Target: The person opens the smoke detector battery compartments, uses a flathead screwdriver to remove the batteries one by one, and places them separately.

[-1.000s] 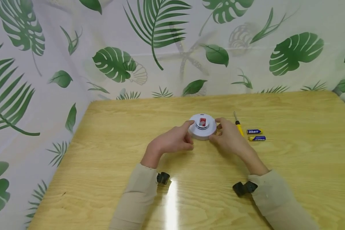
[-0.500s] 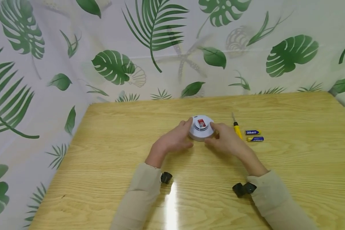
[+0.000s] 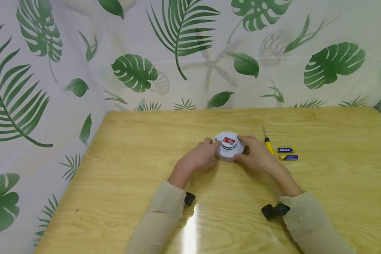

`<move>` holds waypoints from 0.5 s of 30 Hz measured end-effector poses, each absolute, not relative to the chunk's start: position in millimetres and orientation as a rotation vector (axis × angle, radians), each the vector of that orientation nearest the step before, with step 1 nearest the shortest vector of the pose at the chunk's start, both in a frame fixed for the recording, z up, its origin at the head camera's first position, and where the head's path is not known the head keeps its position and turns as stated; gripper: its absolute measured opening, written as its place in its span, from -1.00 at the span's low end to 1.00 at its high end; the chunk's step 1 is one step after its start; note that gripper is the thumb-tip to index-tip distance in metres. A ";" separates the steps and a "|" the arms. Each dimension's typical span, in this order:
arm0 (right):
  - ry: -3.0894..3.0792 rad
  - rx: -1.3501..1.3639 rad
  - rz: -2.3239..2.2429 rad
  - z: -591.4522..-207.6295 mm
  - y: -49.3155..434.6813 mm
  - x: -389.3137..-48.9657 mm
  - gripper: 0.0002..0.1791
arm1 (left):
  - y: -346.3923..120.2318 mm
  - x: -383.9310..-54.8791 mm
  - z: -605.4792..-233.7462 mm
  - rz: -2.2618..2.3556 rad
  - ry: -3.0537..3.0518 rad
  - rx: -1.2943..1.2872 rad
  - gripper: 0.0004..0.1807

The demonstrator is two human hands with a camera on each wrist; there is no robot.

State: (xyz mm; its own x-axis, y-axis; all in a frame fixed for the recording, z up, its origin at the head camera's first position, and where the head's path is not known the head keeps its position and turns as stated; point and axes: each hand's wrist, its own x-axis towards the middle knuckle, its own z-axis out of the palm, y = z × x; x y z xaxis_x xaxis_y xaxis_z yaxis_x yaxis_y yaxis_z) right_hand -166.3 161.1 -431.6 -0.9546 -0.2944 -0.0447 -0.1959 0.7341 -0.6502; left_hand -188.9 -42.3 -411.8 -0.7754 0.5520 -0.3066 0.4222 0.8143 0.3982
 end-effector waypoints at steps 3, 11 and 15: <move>2.764 -0.399 -1.049 -433.3 159.6 -164.7 -0.31 | -44.5 -184.4 -410.7 0.364 2.598 0.738 -0.35; 2.747 -0.451 -1.043 -434.9 147.4 -167.4 -0.34 | -57.9 -174.2 -403.7 0.358 2.597 0.642 -0.29; 2.741 -0.430 -1.031 -430.9 146.7 -168.2 -0.37 | -63.6 -171.4 -405.9 0.462 2.584 0.600 -0.22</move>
State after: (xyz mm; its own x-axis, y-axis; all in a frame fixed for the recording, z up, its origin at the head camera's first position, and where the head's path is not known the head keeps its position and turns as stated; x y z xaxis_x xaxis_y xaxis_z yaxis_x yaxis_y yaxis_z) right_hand -168.2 146.7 -430.9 -0.9418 -0.3296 -0.0669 -0.2037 0.7174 -0.6662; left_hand -171.4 -63.6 -405.9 -0.8064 0.4810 -0.3441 0.3320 0.8497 0.4096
